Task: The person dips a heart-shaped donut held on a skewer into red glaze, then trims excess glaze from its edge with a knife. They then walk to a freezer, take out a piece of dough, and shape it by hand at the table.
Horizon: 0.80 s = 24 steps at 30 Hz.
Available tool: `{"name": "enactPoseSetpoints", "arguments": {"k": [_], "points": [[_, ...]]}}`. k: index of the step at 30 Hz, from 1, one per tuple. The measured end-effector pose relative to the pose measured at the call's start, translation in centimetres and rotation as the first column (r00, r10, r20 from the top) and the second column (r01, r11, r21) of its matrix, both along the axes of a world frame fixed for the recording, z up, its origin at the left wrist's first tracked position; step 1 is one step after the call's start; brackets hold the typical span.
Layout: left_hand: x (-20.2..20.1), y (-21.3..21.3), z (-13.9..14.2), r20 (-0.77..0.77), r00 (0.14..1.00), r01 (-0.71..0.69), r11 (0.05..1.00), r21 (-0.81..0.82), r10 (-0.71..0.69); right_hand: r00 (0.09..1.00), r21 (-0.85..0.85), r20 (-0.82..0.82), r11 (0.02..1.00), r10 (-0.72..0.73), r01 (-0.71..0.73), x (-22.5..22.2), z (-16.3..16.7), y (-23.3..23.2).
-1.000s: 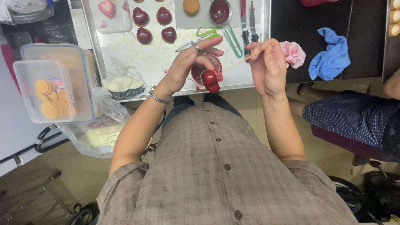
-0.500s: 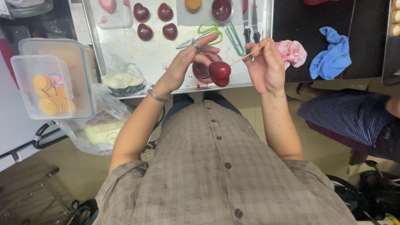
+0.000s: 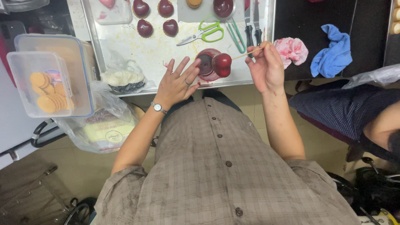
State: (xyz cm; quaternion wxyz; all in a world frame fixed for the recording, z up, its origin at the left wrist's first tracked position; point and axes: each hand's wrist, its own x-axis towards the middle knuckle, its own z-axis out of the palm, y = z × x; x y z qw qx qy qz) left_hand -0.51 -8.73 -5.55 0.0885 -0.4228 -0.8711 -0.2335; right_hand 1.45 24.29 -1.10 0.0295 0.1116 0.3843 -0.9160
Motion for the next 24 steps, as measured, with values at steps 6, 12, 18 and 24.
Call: {"name": "enactPoseSetpoints", "arguments": {"k": [6, 12, 18, 24], "points": [[0.8, -1.3, -2.1, -0.096, 0.994, -0.056, 0.992, -0.111, 0.045, 0.999, -0.004, 0.036, 1.000, 0.003, -0.003, -0.2, -0.6, -0.2], [1.4, -1.6, -1.3, 0.032, 0.995, -0.098, 0.993, 0.064, 0.096, 0.998, -0.028, 0.064, 1.000, 0.007, -0.005, -0.3, -1.9, -0.1], [2.2, 1.4, -1.9, 0.062, 0.998, -0.023, 0.995, 0.099, 0.016, 0.993, -0.100, 0.118, 0.995, 0.003, 0.009, -0.3, -2.7, 0.1], [2.3, -0.5, -2.4, 0.028, 0.999, -0.030, 0.999, 0.045, 0.029, 0.989, -0.190, 0.143, 0.982, 0.024, 0.004, -0.2, -2.8, 0.2]]}}
